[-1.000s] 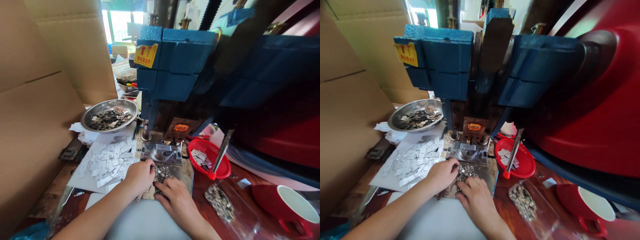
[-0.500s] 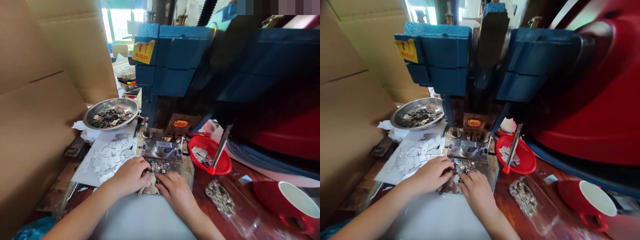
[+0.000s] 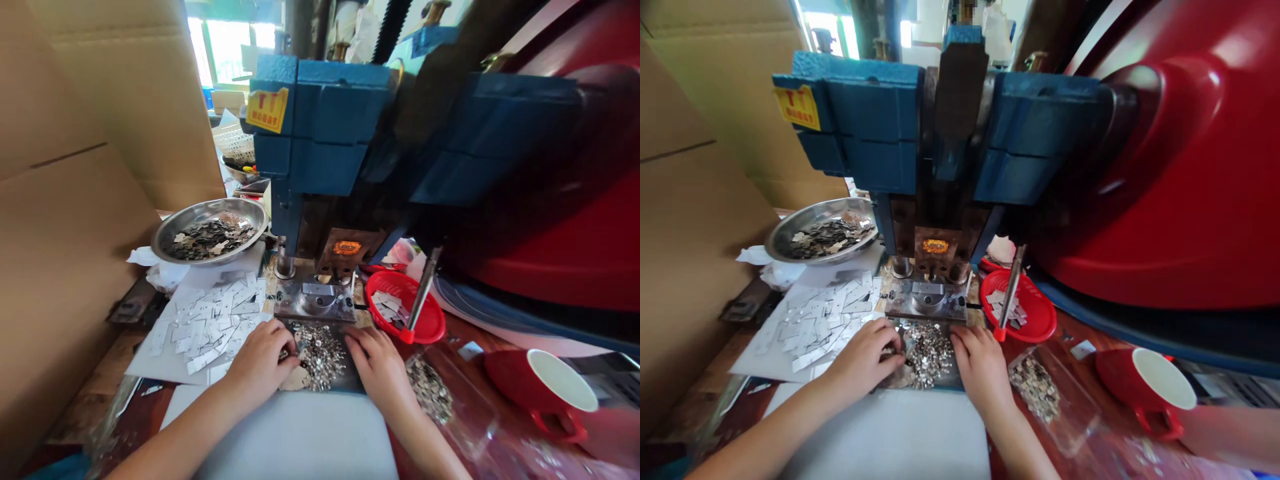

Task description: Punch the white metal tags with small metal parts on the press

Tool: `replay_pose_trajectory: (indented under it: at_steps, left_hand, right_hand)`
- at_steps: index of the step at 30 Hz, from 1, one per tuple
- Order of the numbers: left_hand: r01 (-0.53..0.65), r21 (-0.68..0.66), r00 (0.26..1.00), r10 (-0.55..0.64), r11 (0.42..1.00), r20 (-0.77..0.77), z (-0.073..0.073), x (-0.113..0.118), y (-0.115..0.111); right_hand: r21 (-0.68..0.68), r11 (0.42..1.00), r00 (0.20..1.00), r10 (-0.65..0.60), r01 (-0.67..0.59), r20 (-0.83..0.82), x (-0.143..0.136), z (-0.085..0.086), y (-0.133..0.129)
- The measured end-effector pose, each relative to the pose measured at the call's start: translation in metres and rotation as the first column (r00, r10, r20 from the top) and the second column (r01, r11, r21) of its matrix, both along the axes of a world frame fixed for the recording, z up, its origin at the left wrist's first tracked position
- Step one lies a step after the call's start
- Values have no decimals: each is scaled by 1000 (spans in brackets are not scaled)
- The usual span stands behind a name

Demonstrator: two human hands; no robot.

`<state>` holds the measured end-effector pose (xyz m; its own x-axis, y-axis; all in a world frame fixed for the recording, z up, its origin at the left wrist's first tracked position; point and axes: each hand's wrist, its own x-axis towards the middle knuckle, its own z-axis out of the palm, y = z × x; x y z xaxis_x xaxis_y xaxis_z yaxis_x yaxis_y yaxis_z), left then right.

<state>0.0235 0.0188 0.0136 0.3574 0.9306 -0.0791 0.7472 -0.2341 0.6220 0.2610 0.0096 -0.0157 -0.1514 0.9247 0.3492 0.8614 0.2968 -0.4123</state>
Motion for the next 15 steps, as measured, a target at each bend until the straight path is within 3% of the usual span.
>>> replay_pose_trajectory:
  at_steps: [8, 15]
  left_hand:
    - [-125, -40, 977, 130, 991, 171, -4, -8, -2]
    - [-157, 23, 952, 145, 987, 268, -10, -13, 2]
  right_hand:
    - [44, 998, 991, -54, 49, 124, 6, -8, 26]
    - [78, 994, 995, -72, 77, -66, 3, -8, 28]
